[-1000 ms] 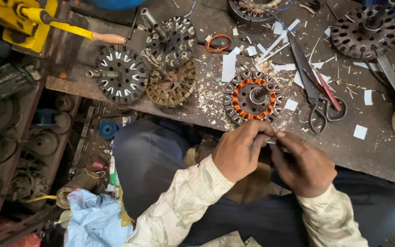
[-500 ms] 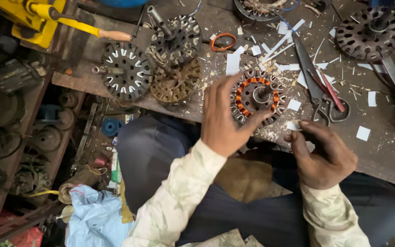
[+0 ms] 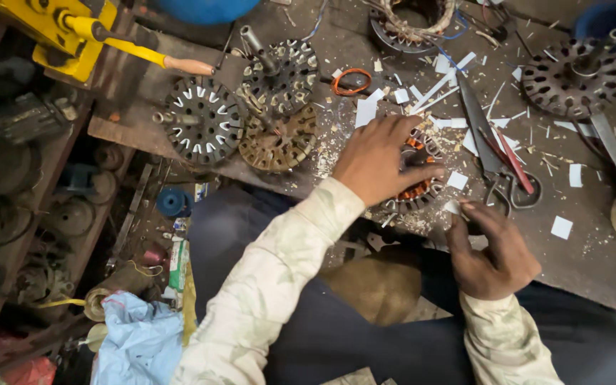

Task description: The person sits on the floor and assembles a motor rotor by inserting small white rectangular insulating pieces into the slots of a copper-wound core. They use their hands to press the pieces into place and occasionally use scissors to trim excess material from the insulation.

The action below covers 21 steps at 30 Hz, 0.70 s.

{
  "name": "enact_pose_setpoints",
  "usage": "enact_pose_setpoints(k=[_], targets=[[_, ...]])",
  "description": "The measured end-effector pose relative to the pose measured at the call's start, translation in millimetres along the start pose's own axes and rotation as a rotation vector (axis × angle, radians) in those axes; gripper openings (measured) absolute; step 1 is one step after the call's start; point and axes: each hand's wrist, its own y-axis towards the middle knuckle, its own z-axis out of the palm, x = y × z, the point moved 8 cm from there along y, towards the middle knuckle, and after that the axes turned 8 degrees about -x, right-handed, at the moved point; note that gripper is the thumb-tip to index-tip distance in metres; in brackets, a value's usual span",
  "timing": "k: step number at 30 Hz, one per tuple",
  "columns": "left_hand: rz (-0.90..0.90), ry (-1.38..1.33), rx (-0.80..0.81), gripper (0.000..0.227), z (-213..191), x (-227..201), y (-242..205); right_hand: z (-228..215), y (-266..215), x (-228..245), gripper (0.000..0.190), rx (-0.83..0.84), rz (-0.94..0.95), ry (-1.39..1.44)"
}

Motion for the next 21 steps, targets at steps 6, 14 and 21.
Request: enact_pose_setpoints(k=[6,14,21], targets=[[0.001,0.062,-0.156,0.091,-6.1,-5.6,-9.2,2.4,-4.9,-0.1,0.027,0.037,0.008,-0.065],[0.013,0.075,-0.18,0.09,-1.8,-3.0,-12.1,3.8,-11.3,-6.3,0.021,0.02,0.011,0.017],[0.176,0.205,-0.312,0.099,-10.4,-14.6,-10.2,6.2,-6.9,-0.2,0.023,0.031,0.01,0.025]])
